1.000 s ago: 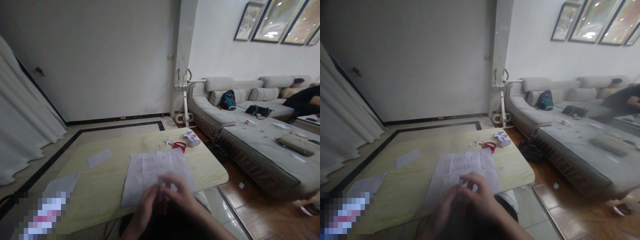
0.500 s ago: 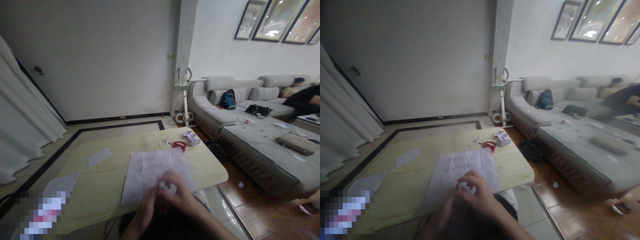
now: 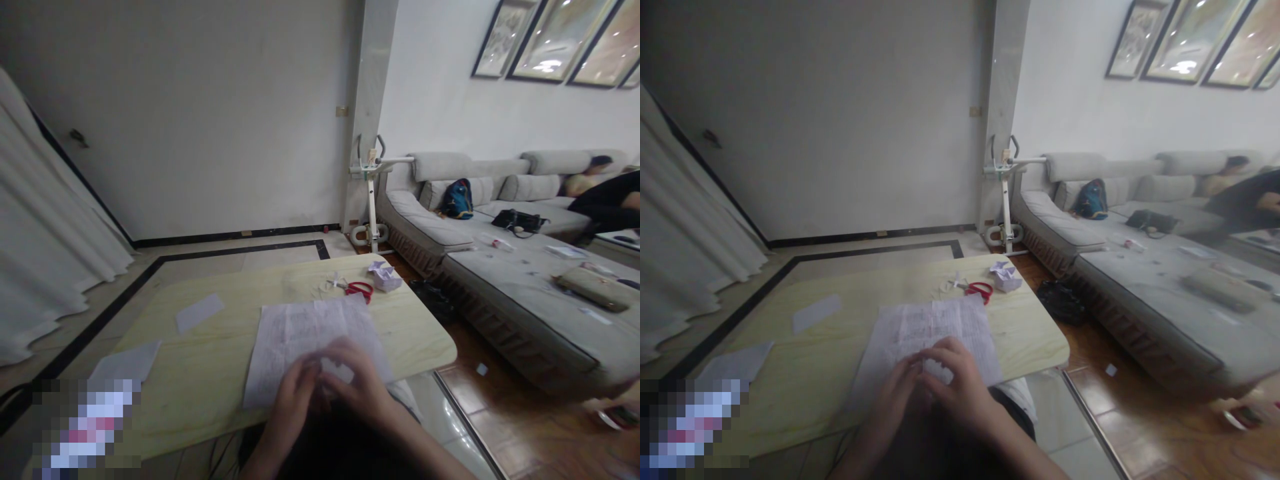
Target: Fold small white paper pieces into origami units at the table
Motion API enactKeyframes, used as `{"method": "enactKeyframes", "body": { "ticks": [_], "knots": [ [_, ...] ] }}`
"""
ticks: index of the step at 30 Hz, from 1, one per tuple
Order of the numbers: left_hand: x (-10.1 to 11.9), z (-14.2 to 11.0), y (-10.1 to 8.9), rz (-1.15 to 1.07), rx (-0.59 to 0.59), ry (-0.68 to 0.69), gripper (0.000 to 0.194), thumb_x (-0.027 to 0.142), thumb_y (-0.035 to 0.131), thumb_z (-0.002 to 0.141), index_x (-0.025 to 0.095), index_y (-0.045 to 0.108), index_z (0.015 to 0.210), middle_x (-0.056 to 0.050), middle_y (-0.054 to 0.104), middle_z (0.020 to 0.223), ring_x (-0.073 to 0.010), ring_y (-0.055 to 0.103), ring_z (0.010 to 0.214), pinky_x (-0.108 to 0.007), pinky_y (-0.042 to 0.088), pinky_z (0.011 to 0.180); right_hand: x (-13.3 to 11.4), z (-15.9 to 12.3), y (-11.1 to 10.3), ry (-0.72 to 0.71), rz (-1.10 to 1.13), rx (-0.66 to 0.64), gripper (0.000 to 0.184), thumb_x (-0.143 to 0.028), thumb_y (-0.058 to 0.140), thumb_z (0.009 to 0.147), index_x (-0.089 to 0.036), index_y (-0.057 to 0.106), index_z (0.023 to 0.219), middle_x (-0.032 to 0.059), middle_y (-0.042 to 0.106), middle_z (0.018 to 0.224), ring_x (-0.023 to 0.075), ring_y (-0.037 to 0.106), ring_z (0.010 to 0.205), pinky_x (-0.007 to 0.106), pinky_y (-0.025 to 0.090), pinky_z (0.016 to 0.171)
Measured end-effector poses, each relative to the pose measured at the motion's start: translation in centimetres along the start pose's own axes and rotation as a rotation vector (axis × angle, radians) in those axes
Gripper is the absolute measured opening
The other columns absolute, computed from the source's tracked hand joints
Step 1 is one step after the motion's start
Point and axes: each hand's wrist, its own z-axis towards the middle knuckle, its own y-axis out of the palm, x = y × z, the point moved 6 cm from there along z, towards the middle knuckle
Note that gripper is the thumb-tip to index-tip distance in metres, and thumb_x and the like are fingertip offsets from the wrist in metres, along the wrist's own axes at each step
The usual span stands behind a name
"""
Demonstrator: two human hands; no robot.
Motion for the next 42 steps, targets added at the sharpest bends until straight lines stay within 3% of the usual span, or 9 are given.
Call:
{"method": "enactKeyframes", "body": {
  "ticks": [5,16,22,30,33,38,42],
  "knots": [
    [0.2,0.4,-0.6,-0.066,0.034,-0.005,0.035,0.049,0.068,0.079,0.017,0.071,0.094,-0.005,0.074,0.084,-0.0211,0.070,0.077,-0.028,0.057,0.067,0.3,-0.1,0.3,-0.012,-0.054,-0.022,0.030,-0.018,0.068,0.086,-0.025,0.069,0.115,0.0054,0.063,0.096,0.0201,0.060,0.090,0.032,0.049,0.081],
    [-2.4,1.0,-1.2,-0.285,0.036,-0.042,0.028,0.040,0.069,0.083,0.016,0.075,0.097,-0.009,0.074,0.102,-0.0230,0.067,0.091,-0.030,0.054,0.075,0.3,0.0,-0.4,-0.059,-0.161,0.030,0.027,-0.022,0.071,0.084,-0.022,0.070,0.111,0.0076,0.063,0.100,0.0220,0.060,0.094,0.034,0.051,0.083],
    [-2.4,1.1,-1.3,-0.352,0.071,-0.065,0.021,0.034,0.069,0.083,0.018,0.072,0.097,-0.006,0.072,0.096,-0.0195,0.066,0.087,-0.029,0.053,0.073,0.5,-0.2,0.0,-0.059,-0.174,-0.013,0.031,-0.018,0.070,0.084,-0.022,0.067,0.115,0.0083,0.064,0.106,0.0222,0.061,0.099,0.034,0.051,0.087],
    [-2.6,1.1,-0.4,-0.567,0.068,-0.124,0.021,0.034,0.076,0.074,0.015,0.068,0.074,-0.001,0.066,0.068,-0.0134,0.059,0.059,-0.026,0.049,0.056,1.4,-0.4,-0.1,-0.073,-0.159,-0.028,0.029,-0.016,0.069,0.084,-0.023,0.068,0.113,0.0091,0.064,0.106,0.0234,0.061,0.099,0.034,0.052,0.085],
    [-2.8,0.9,0.3,-0.664,-0.002,-0.181,0.022,0.036,0.074,0.075,0.014,0.071,0.076,-0.003,0.069,0.073,-0.0158,0.061,0.065,-0.029,0.050,0.060,1.5,-0.5,0.0,-0.061,-0.118,-0.039,0.027,-0.016,0.066,0.087,-0.024,0.068,0.112,0.0079,0.064,0.106,0.0224,0.062,0.099,0.033,0.052,0.085],
    [-2.1,0.6,2.0,-0.912,-0.229,-0.288,0.026,0.030,0.068,0.080,0.011,0.074,0.096,-0.009,0.073,0.089,-0.0172,0.063,0.073,-0.028,0.049,0.063,1.8,-0.6,-0.1,-0.035,-0.093,-0.014,0.025,-0.020,0.068,0.086,-0.027,0.070,0.110,0.0068,0.064,0.107,0.0228,0.062,0.100,0.032,0.052,0.086],
    [-2.0,0.5,2.2,-0.898,-0.264,-0.268,0.023,0.026,0.063,0.084,0.009,0.074,0.095,-0.011,0.073,0.090,-0.0192,0.065,0.076,-0.030,0.049,0.068,2.0,-0.5,-0.4,-0.020,-0.041,0.012,0.021,-0.022,0.068,0.086,-0.028,0.072,0.106,0.0058,0.065,0.103,0.0221,0.064,0.096,0.030,0.053,0.081]
  ]
}}
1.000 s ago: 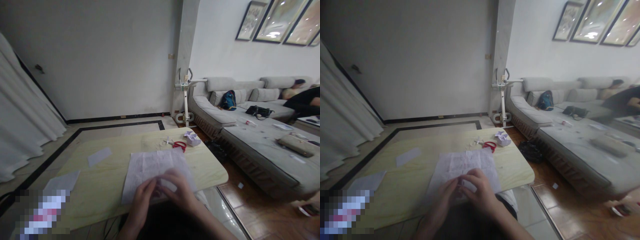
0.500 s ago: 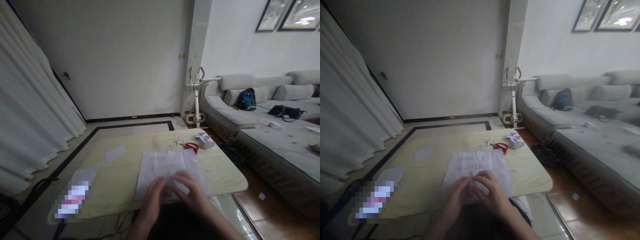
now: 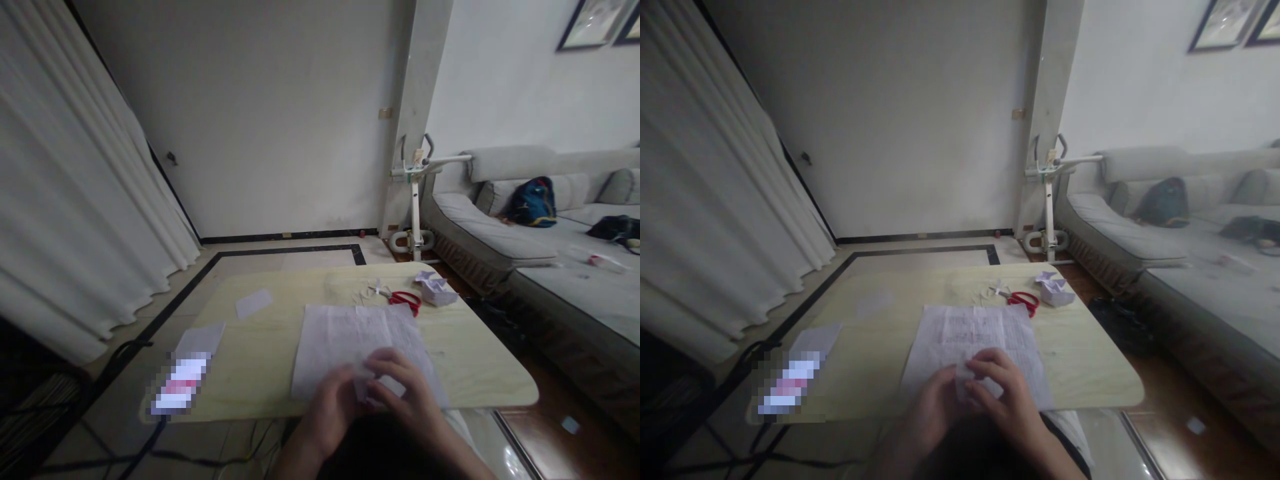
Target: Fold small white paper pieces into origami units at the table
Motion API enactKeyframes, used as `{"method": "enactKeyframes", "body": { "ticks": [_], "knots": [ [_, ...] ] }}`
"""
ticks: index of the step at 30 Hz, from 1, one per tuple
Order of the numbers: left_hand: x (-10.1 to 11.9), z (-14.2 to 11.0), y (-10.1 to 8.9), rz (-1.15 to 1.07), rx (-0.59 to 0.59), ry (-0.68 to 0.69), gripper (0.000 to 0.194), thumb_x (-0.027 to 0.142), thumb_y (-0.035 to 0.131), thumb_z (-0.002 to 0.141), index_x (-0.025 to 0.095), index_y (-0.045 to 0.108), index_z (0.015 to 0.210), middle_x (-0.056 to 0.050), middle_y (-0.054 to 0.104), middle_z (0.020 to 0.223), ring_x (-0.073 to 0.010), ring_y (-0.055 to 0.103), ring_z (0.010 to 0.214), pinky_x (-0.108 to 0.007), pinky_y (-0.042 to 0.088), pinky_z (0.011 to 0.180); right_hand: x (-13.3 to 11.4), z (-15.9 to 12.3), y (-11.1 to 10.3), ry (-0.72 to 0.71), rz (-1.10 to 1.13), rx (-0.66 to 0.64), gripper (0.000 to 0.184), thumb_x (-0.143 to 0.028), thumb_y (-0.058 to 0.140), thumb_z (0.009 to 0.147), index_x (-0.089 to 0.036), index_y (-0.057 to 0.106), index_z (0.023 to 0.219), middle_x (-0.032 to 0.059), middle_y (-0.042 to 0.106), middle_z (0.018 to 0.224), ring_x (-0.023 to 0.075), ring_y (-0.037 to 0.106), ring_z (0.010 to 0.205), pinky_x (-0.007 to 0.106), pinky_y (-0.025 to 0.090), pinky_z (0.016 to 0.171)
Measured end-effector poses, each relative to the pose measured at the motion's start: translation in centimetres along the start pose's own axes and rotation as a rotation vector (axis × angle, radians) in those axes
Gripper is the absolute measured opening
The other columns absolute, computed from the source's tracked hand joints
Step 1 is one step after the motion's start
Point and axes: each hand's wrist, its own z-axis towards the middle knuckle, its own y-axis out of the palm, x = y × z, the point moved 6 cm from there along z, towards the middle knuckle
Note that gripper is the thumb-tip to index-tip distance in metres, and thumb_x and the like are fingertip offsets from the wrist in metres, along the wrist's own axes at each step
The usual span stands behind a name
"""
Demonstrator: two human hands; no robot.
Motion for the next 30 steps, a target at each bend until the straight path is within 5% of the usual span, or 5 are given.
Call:
{"method": "enactKeyframes", "body": {
  "ticks": [18,30],
  "knots": [
    [0.3,-0.2,-0.4,0.072,0.018,0.131,0.008,0.022,0.074,0.078,0.016,0.072,0.082,-0.006,0.072,0.086,-0.0201,0.066,0.078,-0.032,0.052,0.068,0.2,0.3,-0.4,0.073,0.051,0.035,0.015,-0.027,0.069,0.084,-0.025,0.076,0.098,0.0066,0.066,0.094,0.0206,0.065,0.079,0.031,0.056,0.072],
    [0.8,-1.0,-2.9,0.247,0.294,0.163,0.030,0.031,0.088,0.061,0.017,0.071,0.082,-0.003,0.071,0.086,-0.0205,0.068,0.077,-0.034,0.056,0.071,-0.8,0.6,-0.5,0.070,0.018,0.123,0.021,-0.040,0.069,0.085,-0.021,0.076,0.090,0.0064,0.069,0.087,0.0211,0.065,0.084,0.032,0.054,0.077]
  ]
}}
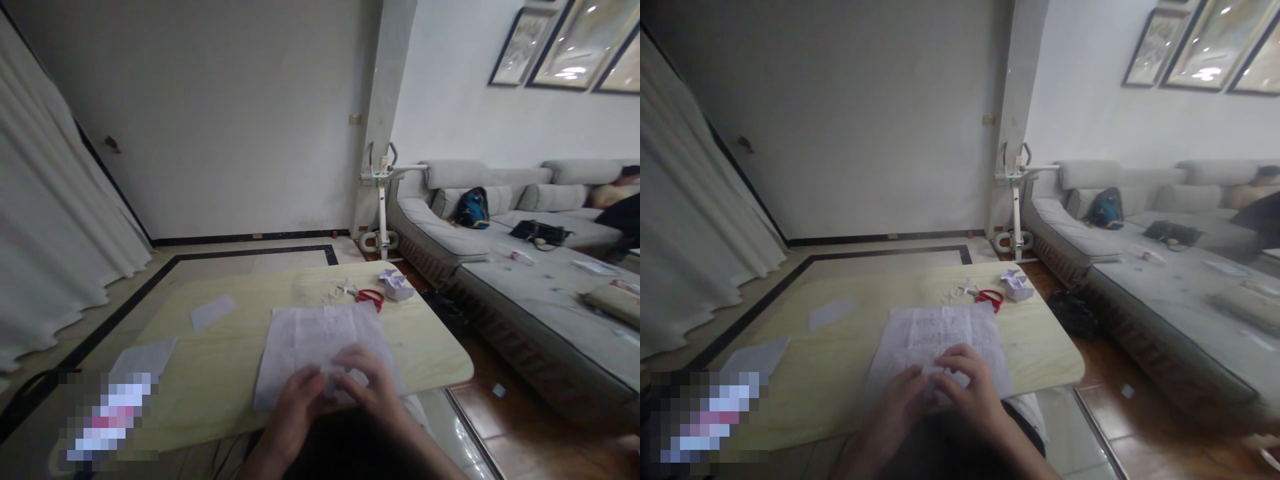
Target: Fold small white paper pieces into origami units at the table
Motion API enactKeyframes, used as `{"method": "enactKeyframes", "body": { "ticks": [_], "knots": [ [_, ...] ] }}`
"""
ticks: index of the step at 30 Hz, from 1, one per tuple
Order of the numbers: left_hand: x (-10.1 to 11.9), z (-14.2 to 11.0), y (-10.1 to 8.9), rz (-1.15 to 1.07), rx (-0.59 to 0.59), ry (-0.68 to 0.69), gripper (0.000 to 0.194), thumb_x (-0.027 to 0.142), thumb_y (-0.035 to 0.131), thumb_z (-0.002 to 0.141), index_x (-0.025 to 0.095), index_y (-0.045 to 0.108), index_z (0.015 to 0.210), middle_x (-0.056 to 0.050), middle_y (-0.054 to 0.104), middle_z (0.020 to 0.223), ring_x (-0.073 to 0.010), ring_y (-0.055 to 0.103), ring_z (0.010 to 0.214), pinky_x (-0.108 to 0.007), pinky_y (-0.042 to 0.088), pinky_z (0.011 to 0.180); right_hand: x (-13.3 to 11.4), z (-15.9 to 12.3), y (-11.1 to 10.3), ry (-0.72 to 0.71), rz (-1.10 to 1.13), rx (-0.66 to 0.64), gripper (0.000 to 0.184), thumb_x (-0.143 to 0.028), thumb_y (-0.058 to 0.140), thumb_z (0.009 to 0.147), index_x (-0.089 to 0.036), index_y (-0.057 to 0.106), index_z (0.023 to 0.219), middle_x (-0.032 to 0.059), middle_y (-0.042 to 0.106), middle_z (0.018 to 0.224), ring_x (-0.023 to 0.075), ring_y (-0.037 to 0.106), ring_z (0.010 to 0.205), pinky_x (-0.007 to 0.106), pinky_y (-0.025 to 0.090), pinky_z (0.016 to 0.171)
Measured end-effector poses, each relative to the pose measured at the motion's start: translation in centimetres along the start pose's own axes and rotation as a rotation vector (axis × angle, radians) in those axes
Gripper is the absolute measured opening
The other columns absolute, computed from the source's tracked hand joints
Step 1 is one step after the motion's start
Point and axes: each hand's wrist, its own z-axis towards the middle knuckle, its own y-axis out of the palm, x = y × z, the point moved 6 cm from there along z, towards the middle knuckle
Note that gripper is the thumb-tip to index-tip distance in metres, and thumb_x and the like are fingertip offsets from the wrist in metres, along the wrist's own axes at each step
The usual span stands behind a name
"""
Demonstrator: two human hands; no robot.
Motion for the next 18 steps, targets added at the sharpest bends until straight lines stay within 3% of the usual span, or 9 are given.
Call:
{"method": "enactKeyframes", "body": {
  "ticks": [13,18],
  "knots": [
    [0.6,0.1,-0.1,0.047,0.032,0.066,0.031,0.034,0.087,0.063,0.018,0.073,0.085,-0.002,0.073,0.088,-0.0195,0.069,0.078,-0.031,0.056,0.071,0.0,0.1,0.0,-0.012,0.024,0.026,0.021,-0.042,0.070,0.084,-0.022,0.077,0.085,0.0058,0.069,0.083,0.0209,0.066,0.081,0.033,0.054,0.075],
    [1.4,-0.1,1.0,0.147,-0.049,0.107,0.021,0.034,0.078,0.074,0.015,0.072,0.082,-0.005,0.071,0.083,-0.0199,0.067,0.077,-0.031,0.054,0.069,-0.1,0.1,-0.2,-0.010,0.003,-0.026,0.021,-0.040,0.069,0.085,-0.021,0.077,0.086,0.0072,0.070,0.084,0.0219,0.066,0.080,0.032,0.055,0.072]
  ]
}}
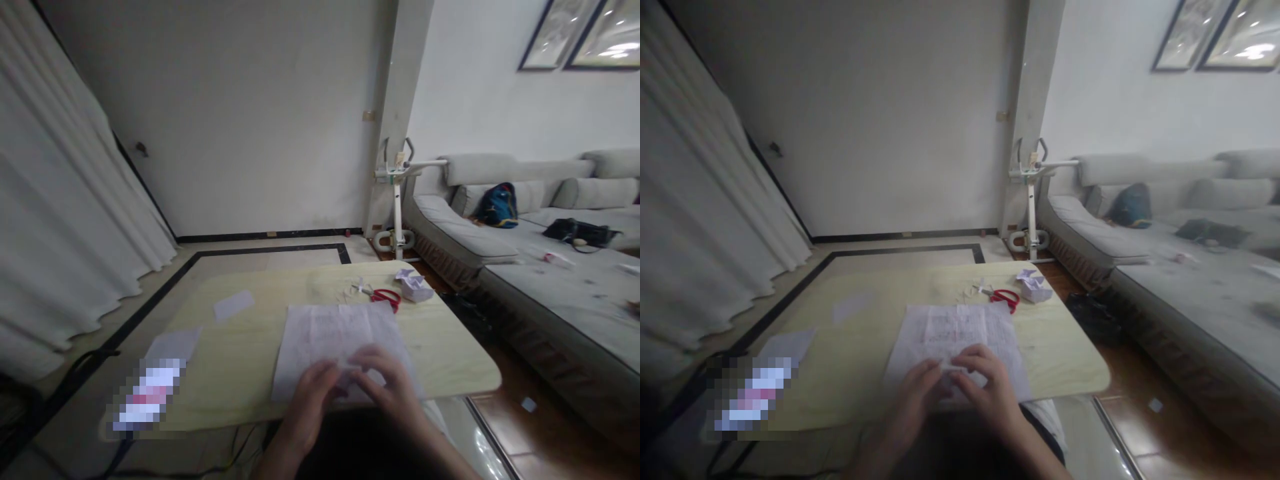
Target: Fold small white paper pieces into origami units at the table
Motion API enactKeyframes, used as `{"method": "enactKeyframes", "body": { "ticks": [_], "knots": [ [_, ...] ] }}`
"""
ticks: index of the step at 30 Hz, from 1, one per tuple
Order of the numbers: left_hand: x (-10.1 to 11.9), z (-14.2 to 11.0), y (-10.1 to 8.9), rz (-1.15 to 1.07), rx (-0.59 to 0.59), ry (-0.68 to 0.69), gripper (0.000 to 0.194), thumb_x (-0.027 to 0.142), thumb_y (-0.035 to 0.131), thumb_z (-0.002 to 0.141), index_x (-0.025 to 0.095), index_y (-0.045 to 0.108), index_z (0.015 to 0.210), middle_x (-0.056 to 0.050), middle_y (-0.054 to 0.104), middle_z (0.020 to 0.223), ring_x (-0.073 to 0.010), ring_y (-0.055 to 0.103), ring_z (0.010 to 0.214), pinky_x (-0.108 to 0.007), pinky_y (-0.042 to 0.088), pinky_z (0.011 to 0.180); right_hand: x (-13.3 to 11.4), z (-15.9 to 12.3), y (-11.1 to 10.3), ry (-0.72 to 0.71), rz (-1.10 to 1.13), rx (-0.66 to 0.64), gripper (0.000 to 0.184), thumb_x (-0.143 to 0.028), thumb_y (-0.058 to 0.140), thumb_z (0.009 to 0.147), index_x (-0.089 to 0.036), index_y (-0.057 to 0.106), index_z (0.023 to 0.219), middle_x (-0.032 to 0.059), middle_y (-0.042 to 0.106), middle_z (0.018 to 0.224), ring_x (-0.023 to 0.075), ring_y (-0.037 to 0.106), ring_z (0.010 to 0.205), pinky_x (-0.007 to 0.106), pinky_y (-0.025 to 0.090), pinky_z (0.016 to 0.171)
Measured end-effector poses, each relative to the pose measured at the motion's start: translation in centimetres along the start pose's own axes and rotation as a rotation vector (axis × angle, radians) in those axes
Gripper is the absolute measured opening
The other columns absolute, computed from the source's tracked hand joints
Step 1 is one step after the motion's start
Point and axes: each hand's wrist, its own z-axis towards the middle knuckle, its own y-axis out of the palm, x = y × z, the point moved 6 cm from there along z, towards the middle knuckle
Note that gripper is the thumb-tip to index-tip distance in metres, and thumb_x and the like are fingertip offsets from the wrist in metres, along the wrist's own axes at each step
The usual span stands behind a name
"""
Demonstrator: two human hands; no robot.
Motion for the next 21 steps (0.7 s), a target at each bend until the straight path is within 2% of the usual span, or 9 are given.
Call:
{"method": "enactKeyframes", "body": {
  "ticks": [3,7,12,15,17,19,21],
  "knots": [
    [0.7,0.0,0.7,0.012,-0.048,0.038,0.021,0.033,0.076,0.076,0.014,0.072,0.083,-0.006,0.070,0.083,-0.0175,0.065,0.073,-0.029,0.053,0.069,0.6,0.0,-0.3,0.002,-0.031,0.001,0.022,-0.042,0.068,0.085,-0.023,0.078,0.089,0.0072,0.070,0.086,0.0224,0.066,0.080,0.032,0.056,0.072],
    [1.6,0.1,0.7,0.114,-0.052,0.068,0.025,0.039,0.072,0.079,0.014,0.072,0.081,-0.007,0.069,0.080,-0.0188,0.065,0.071,-0.030,0.053,0.067,1.3,0.2,-0.3,0.003,-0.043,-0.022,0.025,-0.045,0.068,0.084,-0.023,0.077,0.090,0.0077,0.070,0.086,0.0225,0.067,0.076,0.031,0.058,0.068],
    [4.5,0.5,-1.2,0.306,0.037,0.193,0.033,0.044,0.062,0.083,0.014,0.072,0.076,-0.013,0.071,0.089,-0.0222,0.067,0.076,-0.031,0.052,0.066,1.5,0.3,-0.6,-0.018,-0.072,-0.030,0.024,-0.044,0.067,0.085,-0.024,0.077,0.092,0.0080,0.070,0.089,0.0218,0.067,0.074,0.031,0.058,0.067],
    [8.1,1.0,-3.9,0.504,0.164,0.281,0.034,0.044,0.055,0.086,0.015,0.070,0.076,-0.011,0.072,0.077,-0.0214,0.066,0.070,-0.031,0.051,0.066,1.6,0.4,-0.7,-0.024,-0.090,-0.042,0.023,-0.044,0.066,0.085,-0.024,0.077,0.093,0.0084,0.070,0.091,0.0215,0.068,0.073,0.031,0.059,0.066],
    [11.7,1.0,-6.7,0.688,0.287,0.335,0.029,0.042,0.057,0.084,0.017,0.070,0.077,-0.009,0.073,0.080,-0.0229,0.067,0.078,-0.030,0.049,0.073,1.6,0.5,-0.8,-0.028,-0.097,-0.053,0.023,-0.044,0.067,0.085,-0.025,0.077,0.092,0.0087,0.071,0.092,0.0218,0.069,0.073,0.031,0.059,0.066],
    [16.1,0.6,-10.4,0.884,0.470,0.370,0.022,0.039,0.059,0.083,0.020,0.070,0.089,-0.008,0.073,0.095,-0.0257,0.065,0.095,-0.031,0.046,0.083,1.6,0.5,-0.9,-0.025,-0.094,-0.058,0.024,-0.045,0.067,0.085,-0.025,0.077,0.092,0.0089,0.071,0.092,0.0224,0.069,0.074,0.031,0.060,0.067],
    [20.4,-0.2,-14.9,1.075,0.670,0.338,0.020,0.036,0.059,0.085,0.020,0.068,0.094,-0.010,0.072,0.102,-0.0302,0.061,0.106,-0.035,0.043,0.087,1.7,0.5,-1.0,-0.016,-0.088,-0.052,0.025,-0.046,0.066,0.084,-0.025,0.077,0.092,0.0089,0.071,0.092,0.0227,0.069,0.075,0.031,0.060,0.067]
  ]
}}
